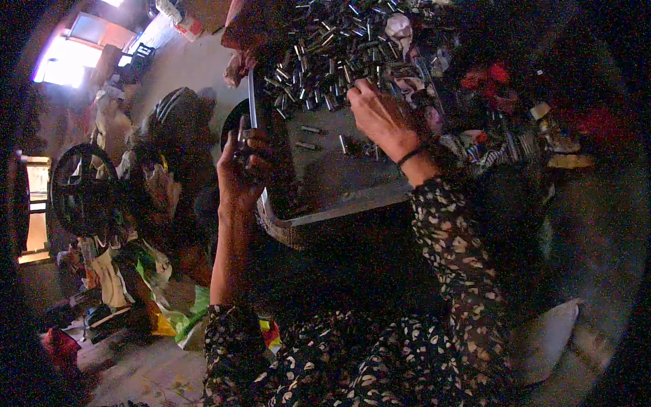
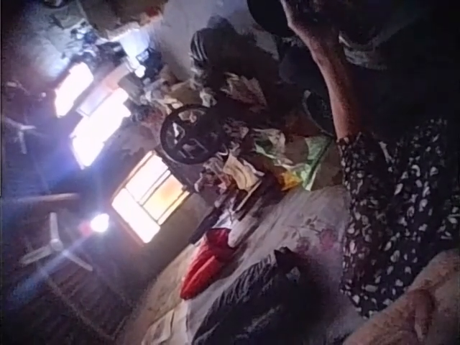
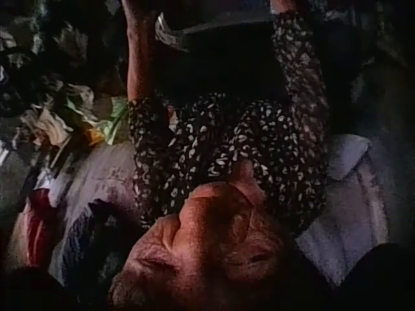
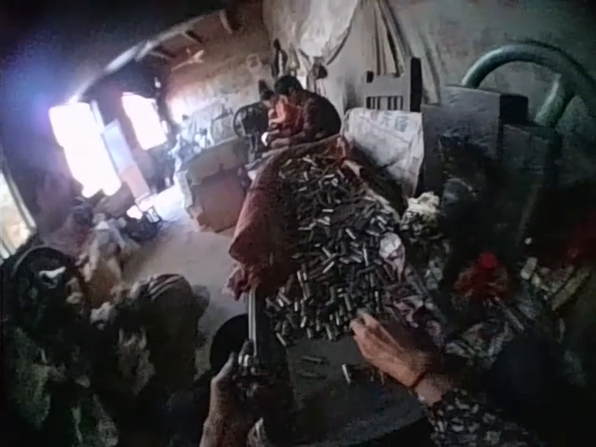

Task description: The person assembles or inspects small metal tubes and metal parts from a plastic tray by hand.

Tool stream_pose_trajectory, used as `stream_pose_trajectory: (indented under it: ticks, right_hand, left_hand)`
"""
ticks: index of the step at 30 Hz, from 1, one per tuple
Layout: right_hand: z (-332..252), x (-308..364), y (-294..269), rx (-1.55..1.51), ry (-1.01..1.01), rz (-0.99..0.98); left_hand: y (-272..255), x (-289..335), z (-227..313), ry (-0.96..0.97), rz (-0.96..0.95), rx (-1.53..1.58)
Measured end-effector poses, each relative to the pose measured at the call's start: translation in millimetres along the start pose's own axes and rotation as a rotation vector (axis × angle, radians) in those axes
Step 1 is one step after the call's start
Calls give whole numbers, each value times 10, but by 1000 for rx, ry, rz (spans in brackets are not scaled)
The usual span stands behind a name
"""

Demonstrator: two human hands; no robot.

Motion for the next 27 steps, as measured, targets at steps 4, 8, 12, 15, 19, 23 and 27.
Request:
stream_pose_trajectory:
  ticks: [4,8,12,15,19,23,27]
  right_hand:
    - [-16,-13,130,169,-126,4]
    - [186,169,116,-287,-199,124]
    - [190,149,-196,-459,220,112]
    - [232,236,-116,-693,256,150]
    - [187,288,-67,-564,172,114]
    - [30,257,-159,-604,171,71]
    - [-16,226,-69,-612,151,87]
  left_hand:
    - [151,9,-35,64,95,-57]
    - [167,-34,-114,59,155,-214]
    - [93,-1,-50,269,426,-782]
    - [45,-83,12,172,469,-991]
    - [271,-188,248,236,517,-1537]
    - [144,-445,488,258,500,-2098]
    - [-370,-571,634,268,420,-2508]
Point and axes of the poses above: each hand's wrist, its own x-axis away from the middle knuckle, its own y-axis out of the palm, z = x × y, the point moved 3 cm from there along -x, towards the middle knuckle, and after that the axes turned 3 degrees about z, right-handed, at the moved point
